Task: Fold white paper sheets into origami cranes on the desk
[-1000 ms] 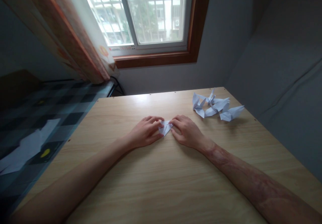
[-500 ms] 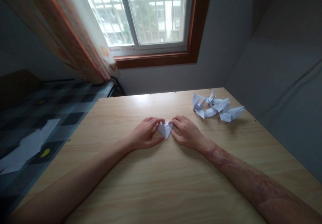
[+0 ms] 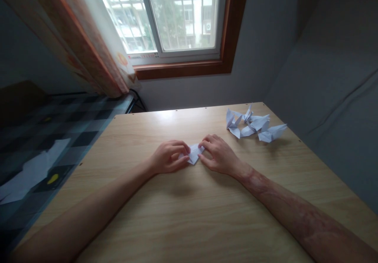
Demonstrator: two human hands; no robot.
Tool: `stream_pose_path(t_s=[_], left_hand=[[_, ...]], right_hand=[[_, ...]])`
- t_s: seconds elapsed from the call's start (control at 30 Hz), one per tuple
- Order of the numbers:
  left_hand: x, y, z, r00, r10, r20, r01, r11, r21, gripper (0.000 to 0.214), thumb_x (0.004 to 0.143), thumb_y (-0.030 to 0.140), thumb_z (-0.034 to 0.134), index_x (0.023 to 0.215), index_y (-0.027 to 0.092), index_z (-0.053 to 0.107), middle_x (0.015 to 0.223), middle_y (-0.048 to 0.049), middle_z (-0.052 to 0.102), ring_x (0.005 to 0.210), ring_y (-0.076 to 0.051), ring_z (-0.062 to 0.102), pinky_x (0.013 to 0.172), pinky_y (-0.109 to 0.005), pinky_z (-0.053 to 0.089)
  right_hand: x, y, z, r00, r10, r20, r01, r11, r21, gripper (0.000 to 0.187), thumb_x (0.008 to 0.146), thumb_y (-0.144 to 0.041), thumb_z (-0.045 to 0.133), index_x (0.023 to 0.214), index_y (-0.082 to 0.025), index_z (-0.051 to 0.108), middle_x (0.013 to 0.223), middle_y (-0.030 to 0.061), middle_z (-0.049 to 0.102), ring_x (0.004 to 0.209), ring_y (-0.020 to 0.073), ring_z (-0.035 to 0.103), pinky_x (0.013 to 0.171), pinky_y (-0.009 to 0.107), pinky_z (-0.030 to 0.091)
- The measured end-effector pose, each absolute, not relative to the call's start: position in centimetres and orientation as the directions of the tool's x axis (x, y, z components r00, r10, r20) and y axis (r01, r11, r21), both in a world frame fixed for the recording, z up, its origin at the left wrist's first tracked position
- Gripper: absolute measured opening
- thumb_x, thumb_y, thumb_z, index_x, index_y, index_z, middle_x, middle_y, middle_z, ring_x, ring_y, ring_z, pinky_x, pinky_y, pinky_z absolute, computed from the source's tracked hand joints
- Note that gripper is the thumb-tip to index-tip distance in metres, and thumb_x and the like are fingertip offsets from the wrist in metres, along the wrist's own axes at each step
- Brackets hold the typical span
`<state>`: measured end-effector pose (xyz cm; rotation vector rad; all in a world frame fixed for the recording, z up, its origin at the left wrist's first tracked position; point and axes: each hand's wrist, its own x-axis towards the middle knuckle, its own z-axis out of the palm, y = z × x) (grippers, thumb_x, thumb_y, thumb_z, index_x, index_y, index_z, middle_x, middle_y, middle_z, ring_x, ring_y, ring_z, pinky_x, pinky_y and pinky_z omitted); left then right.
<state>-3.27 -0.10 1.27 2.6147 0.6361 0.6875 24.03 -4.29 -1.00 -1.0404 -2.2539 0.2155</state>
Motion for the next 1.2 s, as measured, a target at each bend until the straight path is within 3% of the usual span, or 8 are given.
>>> stream_pose_path(t_s=[0.1,0.23,0.4,0.6,0.73,0.87,1.07,1.2], left_hand=[[-3.3,0.1,0.8,0.728,0.561,0.394,0.38,-0.809,0.448,0.019,0.102,0.035,0.064,0.092,0.023,0.074,0.107,-0.0051,0.082,0.081,-0.017,0.076,0.073,-0.03,0.057],[-3.2,0.5,0.5,0.764,0.496,0.413,0.372,-0.861,0.347,0.011,0.089,0.025,0.071,0.1,0.024,0.075,0.112,-0.0046,0.082,0.099,-0.022,0.077,0.095,-0.038,0.059],[-3.1,0.8,0.6,0.786,0.471,0.401,0.394,-0.881,0.264,0.015,0.091,0.019,0.067,0.102,0.025,0.077,0.113,-0.004,0.082,0.101,-0.023,0.074,0.098,-0.04,0.054],[-3.2,1.3,0.2,0.756,0.536,0.376,0.442,-0.841,0.311,0.014,0.103,0.031,0.066,0.102,0.024,0.078,0.111,-0.0044,0.082,0.1,-0.022,0.075,0.097,-0.039,0.052],[-3.1,1.3,0.2,0.744,0.552,0.377,0.457,-0.832,0.316,0.024,0.096,0.049,0.079,0.099,0.025,0.078,0.11,-0.0042,0.082,0.1,-0.023,0.075,0.099,-0.041,0.052],[-3.0,0.9,0.5,0.753,0.541,0.375,0.459,-0.84,0.29,0.044,0.088,0.065,0.084,0.104,0.024,0.08,0.111,-0.0068,0.08,0.1,-0.025,0.074,0.099,-0.042,0.052],[-3.2,0.9,0.3,0.806,0.479,0.349,0.411,-0.876,0.253,0.055,0.087,0.071,0.083,0.121,0.028,0.082,0.117,-0.0084,0.075,0.104,-0.026,0.071,0.104,-0.044,0.051],[-3.3,1.1,0.4,0.839,0.458,0.293,0.386,-0.881,0.273,0.069,0.09,0.075,0.076,0.143,0.031,0.073,0.124,-0.0105,0.072,0.111,-0.028,0.068,0.106,-0.045,0.051]], right_hand=[[24.0,-4.2,-1.1,-0.474,0.73,0.493,0.613,0.675,-0.41,0.013,0.097,-0.025,0.074,0.108,-0.024,0.068,0.113,0.0106,0.072,0.106,0.031,0.067,0.096,0.049,0.054],[24.1,-4.2,-1.1,-0.469,0.7,0.538,0.602,0.699,-0.385,0.003,0.1,-0.025,0.071,0.098,-0.025,0.069,0.105,0.0071,0.075,0.102,0.0286,0.068,0.108,0.055,0.05],[24.2,-4.4,-1.0,-0.475,0.656,0.587,0.578,0.735,-0.354,0.018,0.101,-0.024,0.069,0.083,-0.028,0.07,0.094,0.0034,0.078,0.095,0.027,0.067,0.113,0.057,0.048],[24.2,-5.0,-0.6,-0.553,0.603,0.575,0.458,0.797,-0.395,0.012,0.098,-0.022,0.068,0.09,-0.029,0.075,0.102,0.0052,0.08,0.094,0.0268,0.069,0.101,0.052,0.056],[24.4,-5.2,-0.7,-0.627,0.559,0.543,0.397,0.828,-0.395,0.023,0.091,-0.016,0.067,0.104,-0.032,0.078,0.109,0.0044,0.08,0.099,0.0277,0.07,0.099,0.051,0.057],[24.7,-4.9,-1.0,-0.689,0.501,0.524,0.33,0.86,-0.389,0.029,0.088,-0.01,0.063,0.099,-0.033,0.078,0.099,0.0011,0.079,0.092,0.0237,0.071,0.092,0.044,0.056],[24.4,-4.6,-1.0,-0.677,0.516,0.524,0.413,0.856,-0.31,0.022,0.095,-0.013,0.067,0.103,-0.031,0.078,0.105,0.0025,0.08,0.097,0.024,0.071,0.1,0.045,0.055],[24.2,-4.6,-1.1,-0.61,0.547,0.574,0.53,0.82,-0.218,0.014,0.095,-0.018,0.073,0.105,-0.027,0.076,0.108,0.0055,0.078,0.101,0.0275,0.069,0.108,0.052,0.053]])
